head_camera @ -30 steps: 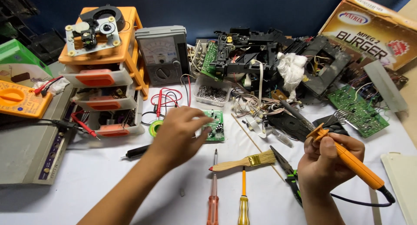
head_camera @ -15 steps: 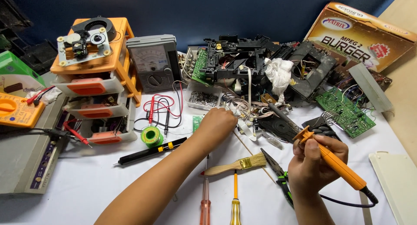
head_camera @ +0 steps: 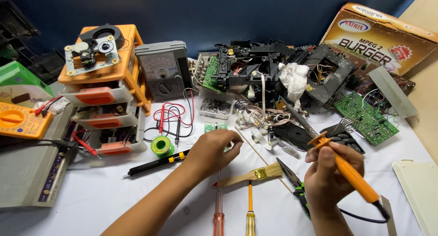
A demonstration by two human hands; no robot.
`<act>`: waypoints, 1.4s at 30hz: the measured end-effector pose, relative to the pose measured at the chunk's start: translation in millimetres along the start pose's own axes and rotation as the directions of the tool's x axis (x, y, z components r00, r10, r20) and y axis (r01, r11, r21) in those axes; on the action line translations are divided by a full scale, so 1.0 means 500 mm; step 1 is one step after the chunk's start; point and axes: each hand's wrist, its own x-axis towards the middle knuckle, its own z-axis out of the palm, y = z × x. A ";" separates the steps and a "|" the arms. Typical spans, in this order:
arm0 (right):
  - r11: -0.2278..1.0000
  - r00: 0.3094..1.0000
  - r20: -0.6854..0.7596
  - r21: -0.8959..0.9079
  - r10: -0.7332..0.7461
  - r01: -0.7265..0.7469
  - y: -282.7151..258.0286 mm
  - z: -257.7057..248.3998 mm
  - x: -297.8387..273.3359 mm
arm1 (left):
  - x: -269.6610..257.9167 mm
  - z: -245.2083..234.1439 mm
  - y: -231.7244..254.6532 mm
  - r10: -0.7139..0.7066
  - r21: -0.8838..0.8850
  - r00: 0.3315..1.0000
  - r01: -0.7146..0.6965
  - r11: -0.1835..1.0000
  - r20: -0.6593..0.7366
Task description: Soldering electronic components onto a printed circuit board using a soldering iron and solder wire.
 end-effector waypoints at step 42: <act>0.939 0.691 0.695 -0.068 -0.197 0.336 -0.073 0.071 -0.095 | -0.127 -0.056 0.114 0.126 -0.219 0.912 -0.225 0.950 -0.391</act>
